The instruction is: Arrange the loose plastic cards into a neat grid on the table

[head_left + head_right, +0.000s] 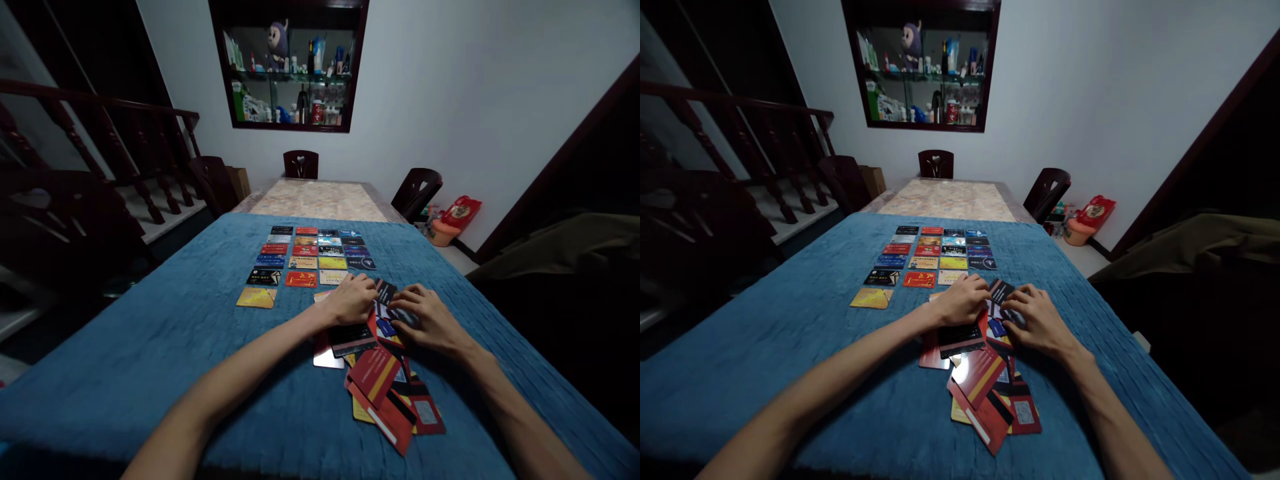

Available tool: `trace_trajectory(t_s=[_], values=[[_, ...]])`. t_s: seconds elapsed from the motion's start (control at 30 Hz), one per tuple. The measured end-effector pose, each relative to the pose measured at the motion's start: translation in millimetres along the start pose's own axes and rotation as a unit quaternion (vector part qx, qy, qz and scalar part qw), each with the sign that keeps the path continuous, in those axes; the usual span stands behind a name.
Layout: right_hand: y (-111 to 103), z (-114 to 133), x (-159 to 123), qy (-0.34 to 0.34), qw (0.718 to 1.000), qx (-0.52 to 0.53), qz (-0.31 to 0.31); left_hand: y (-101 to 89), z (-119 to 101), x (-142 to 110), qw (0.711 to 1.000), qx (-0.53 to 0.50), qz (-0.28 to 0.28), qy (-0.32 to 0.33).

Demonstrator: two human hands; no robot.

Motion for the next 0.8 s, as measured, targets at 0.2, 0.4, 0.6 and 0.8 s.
trace_trajectory(t_s=[0.2, 0.4, 0.6, 0.8], values=[[-1, 3, 0, -0.011, 1.0, -0.006, -0.001, 13.2, 4, 19, 0.998, -0.019, 0.036, -0.038], [-1, 4, 0, -0.021, 0.999, -0.044, -0.017, 26.6, 3, 23, 0.996, -0.019, 0.074, -0.037], [0, 9, 0, -0.069, 0.995, -0.07, -0.02, 27.7, 3, 19, 0.995, -0.016, 0.093, -0.036], [1, 12, 1, -0.077, 0.995, -0.058, -0.023, 23.2, 1, 19, 0.995, -0.021, 0.09, -0.029]])
Point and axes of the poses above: each hand's wrist, its own x-axis towards the middle knuckle, its own y-axis out of the palm, z = x × y, the point moved 7 cm from there along x, towards the middle knuckle, and after that the axes turned 6 degrees about -y, right-handed, at the moved point
